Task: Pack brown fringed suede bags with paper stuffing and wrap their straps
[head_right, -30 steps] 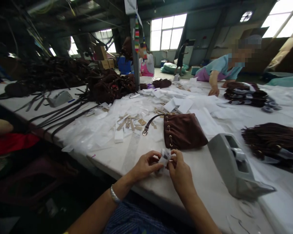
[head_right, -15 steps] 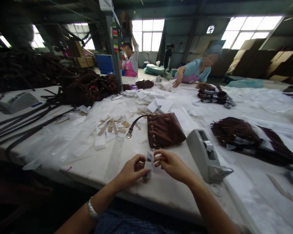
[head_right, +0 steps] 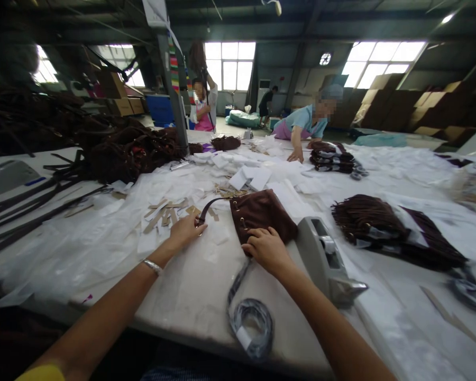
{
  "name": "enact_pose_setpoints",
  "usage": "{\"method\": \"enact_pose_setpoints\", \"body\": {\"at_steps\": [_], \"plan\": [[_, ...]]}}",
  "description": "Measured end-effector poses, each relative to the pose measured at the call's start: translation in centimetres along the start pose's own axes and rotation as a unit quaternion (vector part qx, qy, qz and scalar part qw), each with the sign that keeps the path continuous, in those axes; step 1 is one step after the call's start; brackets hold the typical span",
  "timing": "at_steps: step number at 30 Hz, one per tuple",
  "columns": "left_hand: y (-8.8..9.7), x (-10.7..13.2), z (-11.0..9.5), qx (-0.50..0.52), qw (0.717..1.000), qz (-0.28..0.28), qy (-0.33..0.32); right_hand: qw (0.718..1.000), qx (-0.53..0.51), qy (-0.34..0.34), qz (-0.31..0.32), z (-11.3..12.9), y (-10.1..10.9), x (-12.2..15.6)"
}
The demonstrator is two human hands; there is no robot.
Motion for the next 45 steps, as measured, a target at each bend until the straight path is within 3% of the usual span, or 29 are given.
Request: {"method": "enact_pose_setpoints", "body": {"at_steps": [4,8,11,15,18,22,26,30,32,34,38,40,42,45], "plan": [[0.7,0.5,0.2,0.014,1.0,-0.012,-0.025,0.998,0.058,-0.037,0.002,-0.4,2.6,-0.6],[2.9,3.0,-0.3,0.083,0.993,-0.04,-0.068,0.991,-0.043,0.056,-0.116,3.1,3.9,-2.9],[4.6,6.2,-0.9,0.13,0.985,-0.066,-0.093,0.96,-0.147,0.182,-0.153,7.5,2.7,-4.7],[7.2,10.6,-1.0,0.221,0.964,-0.12,-0.089,0.942,-0.164,0.272,-0.106,12.2,0.0,-6.1],[8.5,13.2,0.0,0.292,0.947,-0.128,-0.042,0.945,-0.18,0.266,-0.057,14.0,-1.1,-5.7],[9.4,15.9,2.1,0.268,0.949,-0.166,0.022,0.948,-0.227,0.221,-0.02,15.1,-2.0,-4.2],[8.5,17.3,3.4,0.26,0.946,-0.175,0.077,0.923,-0.316,0.22,-0.016,16.3,-3.1,-3.3],[7.0,18.0,4.1,0.341,0.919,-0.126,0.154,0.895,-0.386,0.223,-0.024,16.6,-4.5,-3.3],[7.1,18.3,3.8,0.322,0.932,-0.103,0.131,0.887,-0.401,0.228,-0.028,16.5,-5.0,-3.2],[7.8,18.6,3.4,0.245,0.963,-0.083,0.077,0.882,-0.402,0.243,-0.035,16.6,-5.3,-2.9],[9.9,17.3,4.1,0.12,0.993,-0.015,-0.015,0.88,-0.409,0.237,-0.044,16.7,-5.4,-2.4],[12.9,14.5,6.3,0.067,0.995,-0.075,-0.016,0.881,-0.421,0.214,-0.034,16.7,-5.4,-2.5],[17.0,10.6,9.9,-0.002,0.982,-0.188,0.027,0.878,-0.437,0.194,-0.016,16.6,-5.4,-2.8],[22.0,4.2,15.6,-0.044,0.965,-0.25,0.067,0.87,-0.46,0.179,0.007,16.4,-5.5,-3.3]]}}
Point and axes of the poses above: each hand's wrist, its own x-axis away from the middle knuckle, its own y-axis out of the back of the hand, z = x × y, the point moved 6 cm from there along -x, towards the middle knuckle, and after that the axes turned 10 degrees about -z, right-handed, at the moved point
